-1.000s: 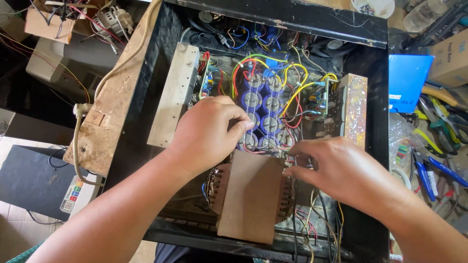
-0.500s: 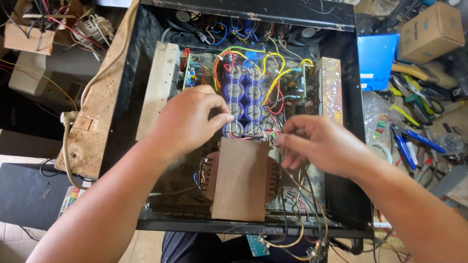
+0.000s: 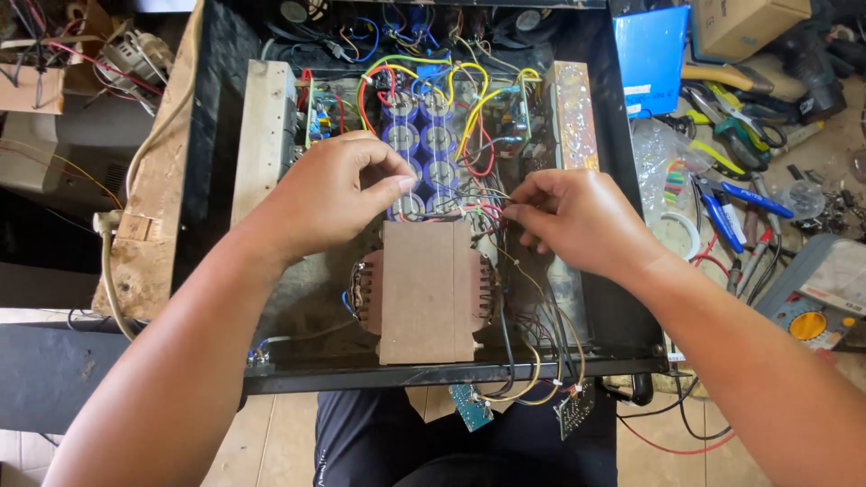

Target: Repairing an audio amplifier by soldering wires to the main circuit board and internal components.

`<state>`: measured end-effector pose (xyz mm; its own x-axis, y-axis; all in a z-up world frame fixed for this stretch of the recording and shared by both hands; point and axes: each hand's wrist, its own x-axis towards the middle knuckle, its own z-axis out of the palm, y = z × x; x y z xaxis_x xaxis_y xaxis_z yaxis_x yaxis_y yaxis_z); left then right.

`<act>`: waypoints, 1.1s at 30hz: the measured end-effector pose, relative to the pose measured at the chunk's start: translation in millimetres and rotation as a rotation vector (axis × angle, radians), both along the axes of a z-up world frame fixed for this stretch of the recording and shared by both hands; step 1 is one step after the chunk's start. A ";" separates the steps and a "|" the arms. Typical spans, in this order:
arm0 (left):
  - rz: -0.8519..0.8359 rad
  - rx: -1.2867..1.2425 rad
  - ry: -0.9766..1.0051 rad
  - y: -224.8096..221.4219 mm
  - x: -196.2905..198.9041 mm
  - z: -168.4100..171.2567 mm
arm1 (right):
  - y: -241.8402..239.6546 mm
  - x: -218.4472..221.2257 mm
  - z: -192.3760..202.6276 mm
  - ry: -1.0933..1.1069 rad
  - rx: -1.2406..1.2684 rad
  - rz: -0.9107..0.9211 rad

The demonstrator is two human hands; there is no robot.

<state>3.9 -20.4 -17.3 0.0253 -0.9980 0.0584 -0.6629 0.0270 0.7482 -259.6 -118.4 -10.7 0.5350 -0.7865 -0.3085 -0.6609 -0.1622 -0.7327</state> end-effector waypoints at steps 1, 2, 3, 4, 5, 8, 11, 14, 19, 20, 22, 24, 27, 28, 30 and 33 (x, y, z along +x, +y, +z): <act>0.018 0.023 0.064 -0.4 0.5 2.9 | -0.5 0.7 -1.4 0.001 -0.008 -0.017; 0.035 0.045 0.129 -0.8 1.6 5.8 | -1.2 1.9 -2.8 0.003 -0.017 -0.033; 0.045 0.031 0.125 1.1 0.9 8.1 | 0.8 3.7 -0.6 -0.002 -0.030 -0.023; 0.058 0.072 0.213 2.6 0.6 10.1 | 2.3 5.6 1.2 0.001 -0.026 -0.027; 0.069 0.119 0.304 4.4 -0.3 10.8 | 4.5 7.0 2.0 0.007 -0.015 -0.032; 0.109 0.181 0.347 3.6 0.5 12.0 | 3.5 7.2 -1.6 0.052 -0.063 -0.021; 0.141 0.123 0.203 1.5 7.3 5.3 | 5.3 8.8 1.2 0.085 -0.082 -0.013; 0.207 0.044 0.097 -3.8 9.8 -0.2 | 5.9 15.3 10.7 0.155 -0.156 0.048; 0.243 0.050 0.073 -1.9 5.8 6.8 | 13.4 34.1 32.2 0.130 -0.371 0.206; 0.245 0.078 0.075 -0.9 3.2 7.3 | 15.1 39.5 35.2 0.116 -0.413 0.251; 0.236 0.098 0.086 0.1 1.9 7.2 | 10.0 53.9 23.3 0.105 -0.444 0.291; 0.224 0.121 0.099 -0.2 2.1 9.2 | 6.0 64.2 14.3 0.095 -0.472 0.326; 0.184 0.160 0.074 -0.8 2.9 12.9 | 2.4 71.3 6.9 0.078 -0.450 0.369; 0.175 0.176 0.063 -1.2 2.1 13.3 | 1.7 71.9 5.8 0.053 -0.411 0.352; 0.169 0.203 0.057 -1.1 1.2 12.4 | 1.9 73.9 1.5 0.030 -0.360 0.339; 0.153 0.214 0.074 -2.8 0.2 10.9 | 1.2 75.6 -1.6 -0.020 -0.238 0.295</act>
<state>4.1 -23.3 -6.3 0.1736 -0.9716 -0.1607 -0.5900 -0.2332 0.7730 -184.0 -117.2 -12.2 0.7534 -0.6459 -0.1235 -0.5466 -0.5106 -0.6637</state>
